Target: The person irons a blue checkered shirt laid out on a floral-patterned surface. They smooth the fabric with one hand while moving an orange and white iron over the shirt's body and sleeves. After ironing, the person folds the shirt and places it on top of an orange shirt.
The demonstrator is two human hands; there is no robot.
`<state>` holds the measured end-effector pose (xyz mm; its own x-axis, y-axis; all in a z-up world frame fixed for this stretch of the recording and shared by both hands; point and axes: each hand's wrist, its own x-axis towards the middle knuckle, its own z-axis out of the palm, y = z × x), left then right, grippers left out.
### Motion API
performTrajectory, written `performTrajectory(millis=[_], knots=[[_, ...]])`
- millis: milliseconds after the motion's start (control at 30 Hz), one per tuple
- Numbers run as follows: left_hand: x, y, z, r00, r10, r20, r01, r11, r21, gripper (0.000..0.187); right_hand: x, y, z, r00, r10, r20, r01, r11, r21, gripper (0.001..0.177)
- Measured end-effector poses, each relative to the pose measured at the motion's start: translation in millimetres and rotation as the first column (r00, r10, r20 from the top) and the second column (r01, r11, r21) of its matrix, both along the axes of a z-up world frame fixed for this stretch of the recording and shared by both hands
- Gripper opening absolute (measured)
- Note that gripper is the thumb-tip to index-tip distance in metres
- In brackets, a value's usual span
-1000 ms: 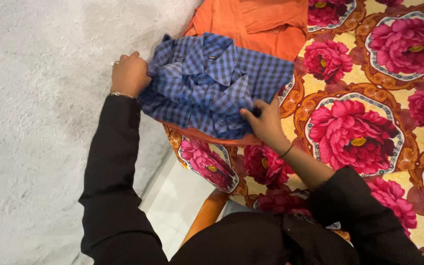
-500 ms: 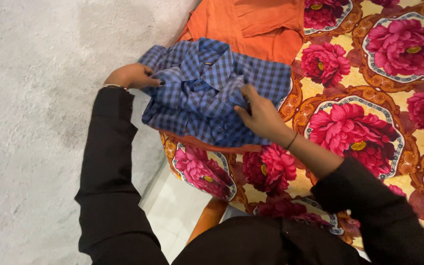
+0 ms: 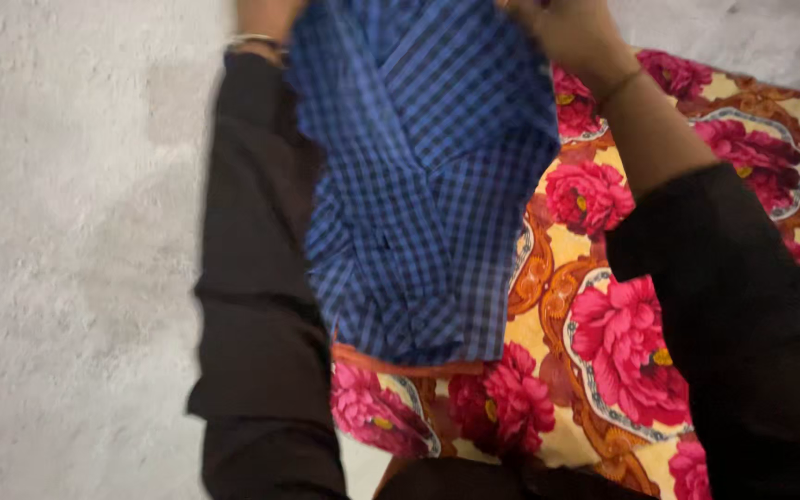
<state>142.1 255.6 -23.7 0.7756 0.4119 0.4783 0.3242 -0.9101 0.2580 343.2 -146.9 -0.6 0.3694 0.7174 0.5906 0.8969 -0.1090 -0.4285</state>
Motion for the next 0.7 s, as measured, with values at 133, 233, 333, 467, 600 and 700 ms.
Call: performTrajectory(millis=[133, 233, 333, 467, 600, 700], knots=[[113.0, -36.2, -55.5, 0.957, 0.033, 0.289, 0.015, 0.987, -0.162, 0.062, 80.0, 27.8, -39.3, 0.979, -0.012, -0.201, 0.037, 0.992, 0.122, 0.042], [130.5, -78.5, -151.2, 0.935, 0.009, 0.354, 0.066, 0.977, -0.201, 0.083, 107.4, 22.3, -98.8, 0.964, -0.106, -0.245, 0.119, 0.992, 0.038, 0.05], [117.1, -104.9, -203.8, 0.933, 0.151, -0.328, -0.276, 0.883, -0.38, 0.079, 124.5, 17.9, -150.2, 0.742, -0.282, -0.608, 0.201, 0.959, -0.2, 0.045], [102.1, -117.7, -204.4, 0.939, 0.258, -0.229, -0.325, 0.885, -0.335, 0.074, 142.6, 20.3, -206.5, 0.75, -0.087, -0.656, 0.062, 0.996, -0.061, 0.046], [112.9, -93.4, -173.6, 0.911, 0.297, -0.288, -0.402, 0.797, -0.451, 0.057, 129.6, 21.3, -230.9, 0.738, -0.052, -0.672, 0.154, 0.984, 0.092, 0.047], [136.8, -59.1, -165.8, 0.938, 0.34, -0.062, -0.338, 0.863, -0.375, 0.044, 94.1, 14.8, -236.8, 0.908, -0.358, -0.219, 0.382, 0.921, 0.08, 0.043]])
